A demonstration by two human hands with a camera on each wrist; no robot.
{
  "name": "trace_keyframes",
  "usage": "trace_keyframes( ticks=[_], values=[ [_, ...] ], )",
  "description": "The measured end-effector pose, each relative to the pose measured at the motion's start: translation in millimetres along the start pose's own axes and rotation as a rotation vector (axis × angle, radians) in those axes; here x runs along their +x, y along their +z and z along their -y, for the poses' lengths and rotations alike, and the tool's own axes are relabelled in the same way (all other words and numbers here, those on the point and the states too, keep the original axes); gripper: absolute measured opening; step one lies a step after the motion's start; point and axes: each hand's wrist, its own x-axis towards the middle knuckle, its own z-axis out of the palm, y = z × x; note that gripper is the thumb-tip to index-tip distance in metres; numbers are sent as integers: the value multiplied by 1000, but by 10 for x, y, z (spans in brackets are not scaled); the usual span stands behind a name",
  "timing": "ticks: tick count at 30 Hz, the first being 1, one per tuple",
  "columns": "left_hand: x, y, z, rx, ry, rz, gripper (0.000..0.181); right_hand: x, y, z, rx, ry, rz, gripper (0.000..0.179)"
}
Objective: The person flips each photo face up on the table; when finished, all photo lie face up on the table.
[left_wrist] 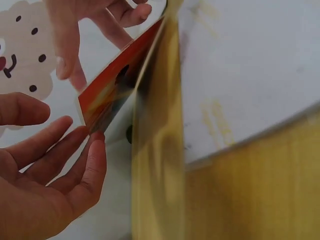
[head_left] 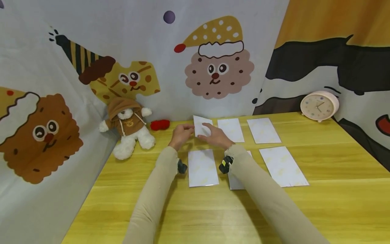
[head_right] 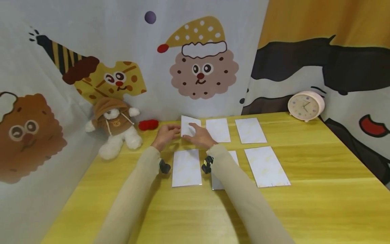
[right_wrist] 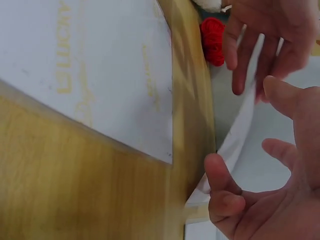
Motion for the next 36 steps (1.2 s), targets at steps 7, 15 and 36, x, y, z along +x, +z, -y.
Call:
trace_keyframes(
  ticks=[7,15,36],
  values=[
    [-9,29,-80,-48,86,38,38,-4,-25,57,-60,-64,-27,68],
    [-37,81,-163,-144,111,80,50,-20,-111,99,-131,-102,-23,63],
    [-85,134,-181,-203,147,176,38,102,-450,38,-7,-62,193,69]
  ],
)
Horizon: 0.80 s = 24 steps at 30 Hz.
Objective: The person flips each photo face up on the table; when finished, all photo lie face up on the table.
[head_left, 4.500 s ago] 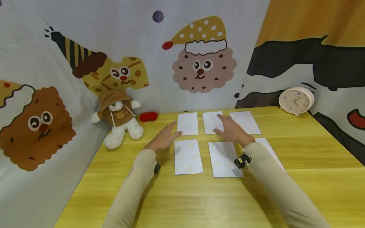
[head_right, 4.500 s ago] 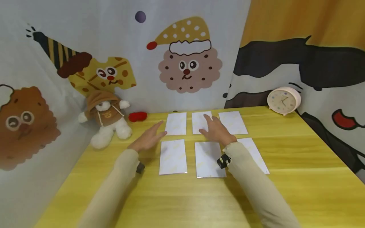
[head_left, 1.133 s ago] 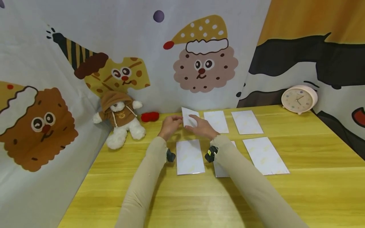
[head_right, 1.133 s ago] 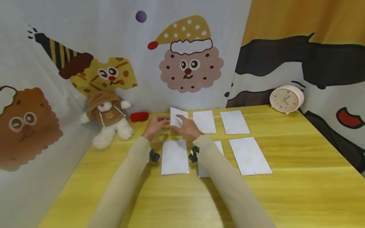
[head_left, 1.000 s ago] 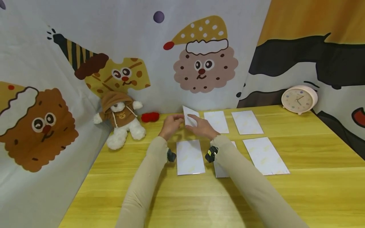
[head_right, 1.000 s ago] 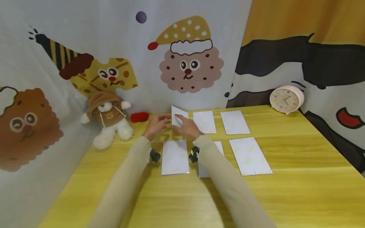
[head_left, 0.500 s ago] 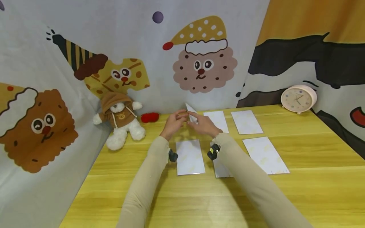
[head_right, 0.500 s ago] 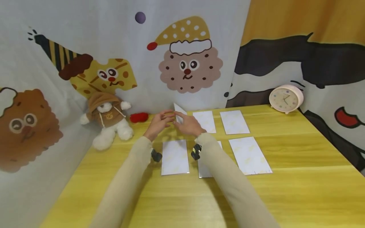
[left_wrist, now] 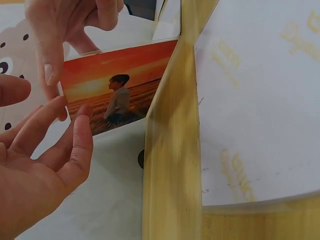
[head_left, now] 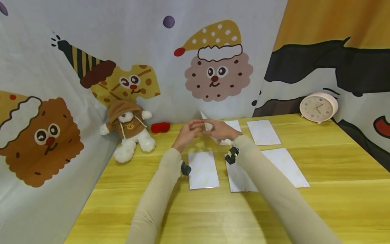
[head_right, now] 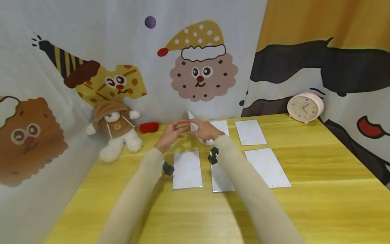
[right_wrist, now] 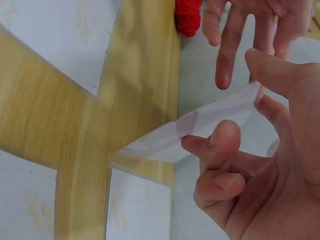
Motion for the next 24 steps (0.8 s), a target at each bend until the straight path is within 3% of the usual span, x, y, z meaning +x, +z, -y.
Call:
trace_keyframes(
  ticks=[6,14,16,20,24],
  values=[
    [15,16,74,-18,-36,21,38,-41,-46,-67,11,-17,-5,66],
    [40,64,215,40,-117,100,41,-151,-101,-90,43,-8,-58,60],
    [40,79,229,50,-125,104,41,-136,-100,-95,13,-22,-124,56],
    [39,74,215,63,-135,96,40,-93,-103,-111,-108,-76,-361,42],
    [28,60,198,75,-141,63,37,-85,-82,-162,-174,-51,-536,27]
  ],
)
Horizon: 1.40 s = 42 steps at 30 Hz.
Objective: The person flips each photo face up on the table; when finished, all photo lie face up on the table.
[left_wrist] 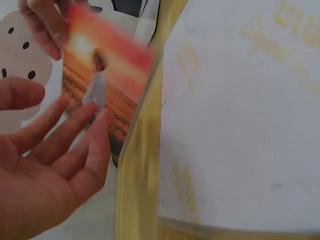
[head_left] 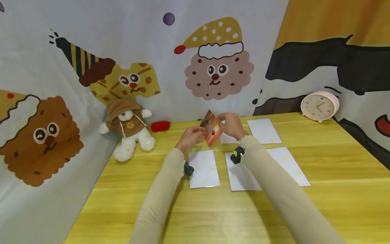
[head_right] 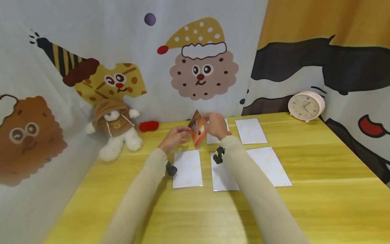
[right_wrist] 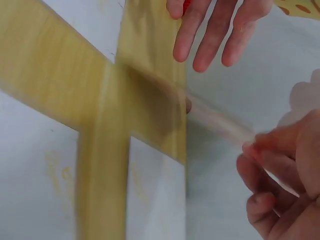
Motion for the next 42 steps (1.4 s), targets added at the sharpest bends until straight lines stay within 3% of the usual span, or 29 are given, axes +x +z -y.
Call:
trace_keyframes(
  ticks=[7,11,19,27,33,40,42],
  values=[
    [8,-48,31,21,-16,-125,32,-54,87,-66,75,120,20,21],
    [7,-76,24,35,-15,-181,31,-61,91,-84,146,161,-40,25],
    [-13,-70,29,93,-74,-269,32,-87,108,-118,426,330,-87,29],
    [66,-106,75,58,31,-389,38,-97,152,-109,577,438,-71,33],
    [129,-159,78,36,42,-491,38,-103,230,-74,541,444,48,33],
    [143,-207,86,64,-42,-433,30,-93,299,-37,430,411,89,33],
    [149,-219,91,109,-73,-427,30,-88,313,-23,402,415,107,34]
  ],
)
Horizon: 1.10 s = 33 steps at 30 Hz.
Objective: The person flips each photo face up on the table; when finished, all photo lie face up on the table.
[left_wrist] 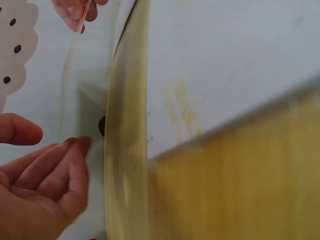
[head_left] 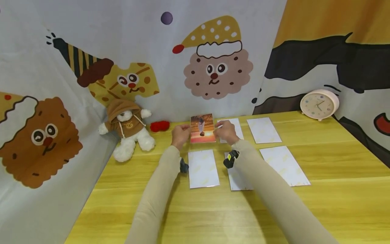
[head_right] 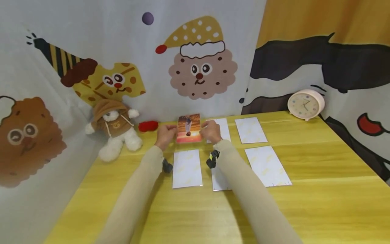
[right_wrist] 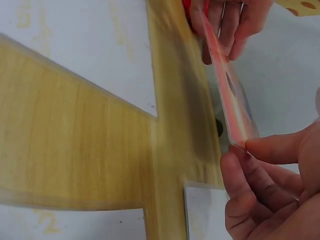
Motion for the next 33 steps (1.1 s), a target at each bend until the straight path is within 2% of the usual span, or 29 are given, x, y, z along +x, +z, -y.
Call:
trace_keyframes(
  ticks=[5,8,11,13,15,18,21,25,30,33],
  values=[
    [66,-32,32,97,-14,34,32,27,40,6,-107,39,55,36],
    [118,-71,47,156,-24,88,34,65,70,-12,-156,54,96,37],
    [136,-104,44,271,-13,146,38,83,86,-19,-207,49,122,41],
    [122,-111,33,350,18,184,38,80,92,-13,-203,61,142,43],
    [91,-108,28,431,67,223,35,78,100,-15,-201,75,169,37],
    [51,-105,18,519,104,274,27,97,130,-40,-172,100,220,27],
    [30,-102,5,602,110,332,25,119,159,-74,-172,102,244,27],
    [18,-81,-31,703,133,409,26,130,167,-101,-157,113,231,31],
    [23,-68,-72,783,163,428,25,138,154,-97,-159,93,268,34],
    [26,-81,-91,755,134,421,28,139,120,-85,-154,71,293,27]
  ],
)
